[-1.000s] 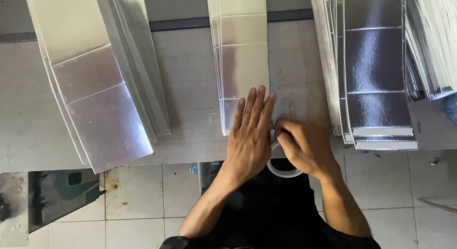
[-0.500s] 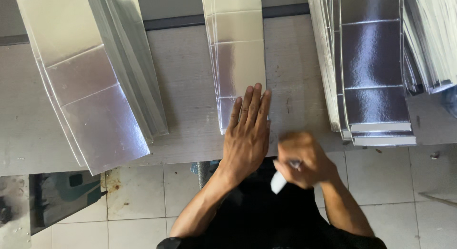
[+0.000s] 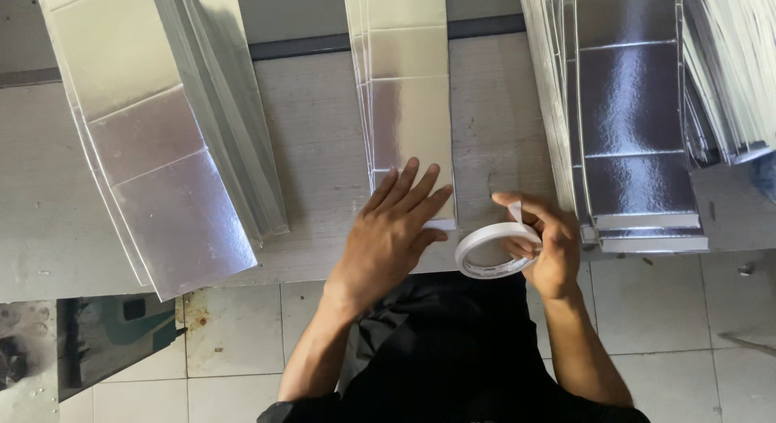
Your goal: The person repeatedly applies strips of white tape to the edges of rectangular panels laid out on a table. They smooth the tape down with their hands and move the panels to a side stack after taping.
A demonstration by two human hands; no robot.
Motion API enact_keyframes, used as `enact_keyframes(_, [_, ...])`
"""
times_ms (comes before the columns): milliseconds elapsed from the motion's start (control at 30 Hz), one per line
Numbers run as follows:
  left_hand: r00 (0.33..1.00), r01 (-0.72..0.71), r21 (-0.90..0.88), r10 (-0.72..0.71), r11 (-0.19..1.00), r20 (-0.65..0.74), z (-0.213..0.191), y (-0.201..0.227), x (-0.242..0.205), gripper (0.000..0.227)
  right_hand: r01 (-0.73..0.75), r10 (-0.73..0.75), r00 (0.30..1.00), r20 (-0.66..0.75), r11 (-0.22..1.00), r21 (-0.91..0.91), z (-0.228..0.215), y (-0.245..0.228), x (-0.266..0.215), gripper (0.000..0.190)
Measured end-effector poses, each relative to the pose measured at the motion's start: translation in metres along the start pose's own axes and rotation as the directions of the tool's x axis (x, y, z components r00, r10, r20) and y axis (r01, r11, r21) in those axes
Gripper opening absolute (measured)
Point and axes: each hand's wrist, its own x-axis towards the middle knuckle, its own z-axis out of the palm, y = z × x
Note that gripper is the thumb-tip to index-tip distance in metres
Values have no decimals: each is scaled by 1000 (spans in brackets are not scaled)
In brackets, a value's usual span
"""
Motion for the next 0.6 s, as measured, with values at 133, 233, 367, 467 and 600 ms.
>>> enact_keyframes(133, [1000, 14, -82, -14, 997, -4, -18, 6, 5, 47, 32, -30, 999, 37, 998, -57, 24, -27, 8, 91])
enact_keyframes(233, [996, -8, -52, 4, 999, -85, -28, 13, 12, 35, -25, 24, 997, 67, 1000, 2, 32, -34, 10, 98])
enact_keyframes(367, [800, -154, -198, 4, 968, -600, -35, 22, 33, 30, -111, 108, 994, 26, 974, 199, 21, -19, 9, 81])
enact_keyframes(467, [641, -257, -220, -4, 941, -767, -34, 34, 52, 36, -155, 153, 988, 22, 968, 198, 18, -15, 8, 71])
enact_keyframes(600, [518, -463, -227, 54, 857, -854, -21, 60, 77, 40, -120, 121, 993, 18, 992, -29, 29, -24, 12, 56])
